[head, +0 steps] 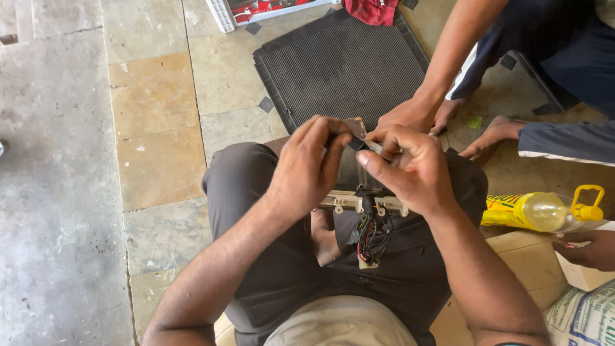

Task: The person sits on the floor and repairs a rectangular electronic component by stripping wires with pliers, twisting them together, and wrapping the connections with black electrical tape. The person handles the component and wires directly with their hands while seated.

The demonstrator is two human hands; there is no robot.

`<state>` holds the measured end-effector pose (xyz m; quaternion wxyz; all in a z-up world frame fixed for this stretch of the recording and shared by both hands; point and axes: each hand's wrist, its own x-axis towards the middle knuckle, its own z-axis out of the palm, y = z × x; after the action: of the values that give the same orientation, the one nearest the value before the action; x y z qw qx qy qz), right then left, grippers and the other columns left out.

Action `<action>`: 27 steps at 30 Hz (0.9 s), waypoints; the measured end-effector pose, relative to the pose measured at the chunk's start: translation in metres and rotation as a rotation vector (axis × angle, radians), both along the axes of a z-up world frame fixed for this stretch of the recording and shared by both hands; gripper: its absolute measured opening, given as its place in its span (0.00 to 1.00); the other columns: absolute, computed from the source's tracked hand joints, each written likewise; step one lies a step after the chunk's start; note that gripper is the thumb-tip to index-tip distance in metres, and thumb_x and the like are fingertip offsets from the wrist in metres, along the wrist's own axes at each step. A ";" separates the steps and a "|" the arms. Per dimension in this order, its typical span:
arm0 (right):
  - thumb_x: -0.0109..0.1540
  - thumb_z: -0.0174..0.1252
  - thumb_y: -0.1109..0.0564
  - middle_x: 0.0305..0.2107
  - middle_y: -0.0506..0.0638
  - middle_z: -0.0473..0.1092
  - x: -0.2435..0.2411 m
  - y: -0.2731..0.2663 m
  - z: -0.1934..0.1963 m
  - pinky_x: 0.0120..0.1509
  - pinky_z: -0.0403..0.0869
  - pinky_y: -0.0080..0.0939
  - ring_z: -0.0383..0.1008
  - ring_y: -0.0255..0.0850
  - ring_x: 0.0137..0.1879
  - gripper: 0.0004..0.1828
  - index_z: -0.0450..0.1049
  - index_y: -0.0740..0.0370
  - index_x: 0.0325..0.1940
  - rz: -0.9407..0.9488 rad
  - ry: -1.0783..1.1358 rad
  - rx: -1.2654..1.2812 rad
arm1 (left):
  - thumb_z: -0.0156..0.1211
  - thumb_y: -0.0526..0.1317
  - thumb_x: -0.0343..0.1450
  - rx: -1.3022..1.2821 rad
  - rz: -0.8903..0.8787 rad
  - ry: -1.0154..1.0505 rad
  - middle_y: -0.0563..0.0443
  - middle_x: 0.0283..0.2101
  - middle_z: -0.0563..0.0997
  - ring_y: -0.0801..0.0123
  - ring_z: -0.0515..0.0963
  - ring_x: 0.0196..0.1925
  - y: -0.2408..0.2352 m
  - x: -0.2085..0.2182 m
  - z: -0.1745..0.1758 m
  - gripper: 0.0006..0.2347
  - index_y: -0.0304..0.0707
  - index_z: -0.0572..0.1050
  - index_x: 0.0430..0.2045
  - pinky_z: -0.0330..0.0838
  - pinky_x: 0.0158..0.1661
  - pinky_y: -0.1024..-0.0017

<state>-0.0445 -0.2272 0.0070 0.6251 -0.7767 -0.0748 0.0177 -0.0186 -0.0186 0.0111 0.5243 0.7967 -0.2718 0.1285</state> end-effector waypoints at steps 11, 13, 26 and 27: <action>0.66 0.62 0.61 0.31 0.49 0.75 0.026 -0.014 0.010 0.36 0.74 0.30 0.74 0.29 0.33 0.08 0.68 0.62 0.38 0.137 -0.050 0.092 | 0.54 0.34 0.80 -0.015 0.118 0.003 0.43 0.38 0.79 0.58 0.82 0.37 0.003 0.011 0.009 0.04 0.30 0.72 0.41 0.74 0.38 0.64; 0.64 0.59 0.60 0.31 0.47 0.76 0.024 -0.014 0.013 0.38 0.76 0.29 0.75 0.28 0.34 0.06 0.72 0.62 0.45 0.146 -0.031 0.052 | 0.54 0.35 0.80 -0.014 0.137 0.017 0.43 0.37 0.79 0.58 0.81 0.35 0.004 0.012 0.006 0.05 0.30 0.72 0.40 0.73 0.37 0.64; 0.68 0.58 0.53 0.20 0.41 0.68 0.030 -0.017 0.006 0.27 0.63 0.29 0.65 0.26 0.26 0.11 0.77 0.64 0.38 0.138 0.012 -0.261 | 0.53 0.37 0.80 0.024 0.208 0.041 0.42 0.34 0.79 0.58 0.80 0.34 0.011 0.020 -0.013 0.07 0.30 0.72 0.39 0.72 0.36 0.63; 0.67 0.58 0.53 0.20 0.39 0.69 0.031 -0.018 0.009 0.27 0.65 0.28 0.67 0.25 0.25 0.10 0.77 0.63 0.40 0.158 -0.001 -0.261 | 0.53 0.37 0.80 0.033 0.220 0.023 0.42 0.34 0.79 0.57 0.80 0.35 0.013 0.021 -0.016 0.07 0.30 0.72 0.39 0.72 0.36 0.63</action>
<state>-0.0137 -0.2454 0.0156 0.5155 -0.8431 -0.1332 0.0761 0.0022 -0.0052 -0.0051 0.4968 0.8316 -0.1791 0.1717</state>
